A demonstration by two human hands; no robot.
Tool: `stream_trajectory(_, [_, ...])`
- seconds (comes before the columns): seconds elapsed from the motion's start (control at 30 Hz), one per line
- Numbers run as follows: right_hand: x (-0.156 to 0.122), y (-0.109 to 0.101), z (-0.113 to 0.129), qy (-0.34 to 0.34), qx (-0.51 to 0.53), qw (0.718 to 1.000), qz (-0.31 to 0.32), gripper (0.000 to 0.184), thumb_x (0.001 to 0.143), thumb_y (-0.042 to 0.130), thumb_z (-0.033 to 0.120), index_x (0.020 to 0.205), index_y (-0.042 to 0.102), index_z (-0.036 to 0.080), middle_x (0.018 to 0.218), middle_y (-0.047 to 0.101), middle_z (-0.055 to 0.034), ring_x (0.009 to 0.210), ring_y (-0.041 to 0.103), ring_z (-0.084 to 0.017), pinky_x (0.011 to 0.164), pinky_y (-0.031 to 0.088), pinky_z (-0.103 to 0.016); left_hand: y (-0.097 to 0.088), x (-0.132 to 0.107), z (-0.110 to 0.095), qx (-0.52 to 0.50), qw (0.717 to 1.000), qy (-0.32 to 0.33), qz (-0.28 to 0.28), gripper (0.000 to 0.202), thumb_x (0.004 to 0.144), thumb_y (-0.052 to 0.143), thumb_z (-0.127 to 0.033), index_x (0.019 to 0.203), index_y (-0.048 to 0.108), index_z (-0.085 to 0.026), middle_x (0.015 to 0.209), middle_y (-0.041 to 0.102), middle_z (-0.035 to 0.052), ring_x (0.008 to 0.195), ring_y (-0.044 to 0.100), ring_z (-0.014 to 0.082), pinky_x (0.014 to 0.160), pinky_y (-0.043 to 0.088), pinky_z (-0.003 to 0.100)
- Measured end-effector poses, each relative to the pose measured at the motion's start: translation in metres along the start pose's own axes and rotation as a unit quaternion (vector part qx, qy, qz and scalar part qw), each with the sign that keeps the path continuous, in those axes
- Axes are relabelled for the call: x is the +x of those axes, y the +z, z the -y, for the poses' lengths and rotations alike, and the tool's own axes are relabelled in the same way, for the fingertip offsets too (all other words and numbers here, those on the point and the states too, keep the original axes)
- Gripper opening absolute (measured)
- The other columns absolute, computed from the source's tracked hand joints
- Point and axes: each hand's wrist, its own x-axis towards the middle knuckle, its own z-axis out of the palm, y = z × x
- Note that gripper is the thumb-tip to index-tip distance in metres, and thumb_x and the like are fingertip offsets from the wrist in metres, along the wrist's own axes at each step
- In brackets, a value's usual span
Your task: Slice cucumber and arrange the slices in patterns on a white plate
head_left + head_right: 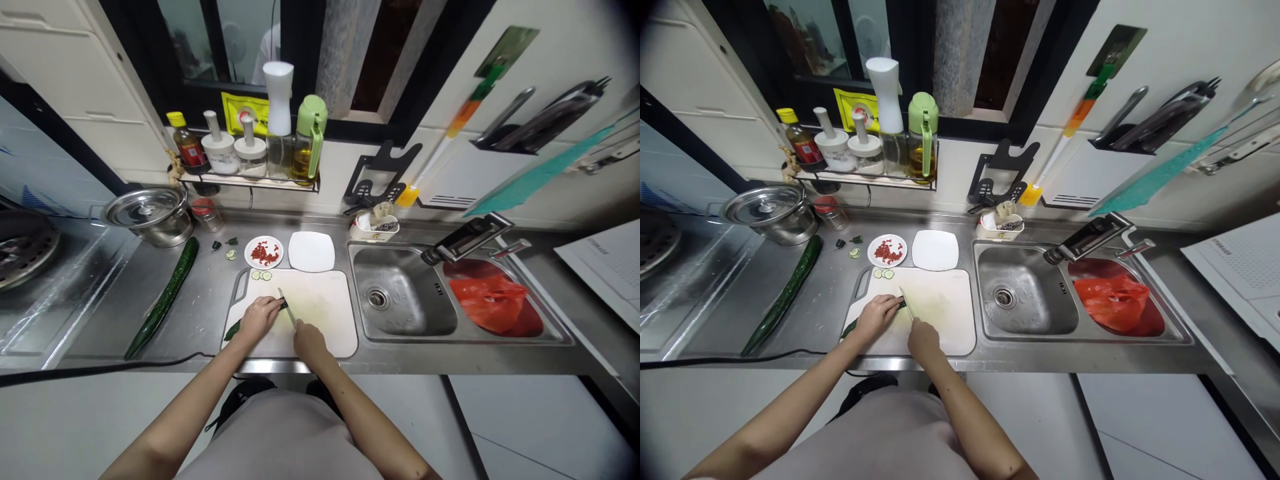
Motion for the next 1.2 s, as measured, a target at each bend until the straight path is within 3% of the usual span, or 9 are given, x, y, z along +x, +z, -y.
stream_trajectory(0.7, [0.021,-0.004,0.009,-0.011,0.01,0.999,-0.041,0.031,0.089,0.035,0.008,0.113,0.054,0.012,0.099,0.068,-0.0152,0.097,0.065,-0.023,0.076,0.046,-0.029,-0.007,0.0,-0.011,-0.007,0.999,-0.035,0.008,0.027,0.093,0.048,-0.029,0.111,0.069,-0.028,0.099,0.068,0.0035,0.094,0.058,0.0166,0.083,0.047,0.028])
stream_trajectory(1.2, [0.016,0.003,0.005,-0.002,0.004,0.999,-0.034,0.03,0.088,0.036,0.009,0.113,0.054,0.011,0.1,0.067,-0.016,0.098,0.064,-0.025,0.074,0.044,-0.03,-0.011,0.001,-0.014,-0.016,0.997,-0.062,0.032,0.029,0.093,0.046,-0.03,0.112,0.069,-0.03,0.104,0.067,0.0035,0.096,0.058,0.0174,0.084,0.046,0.028])
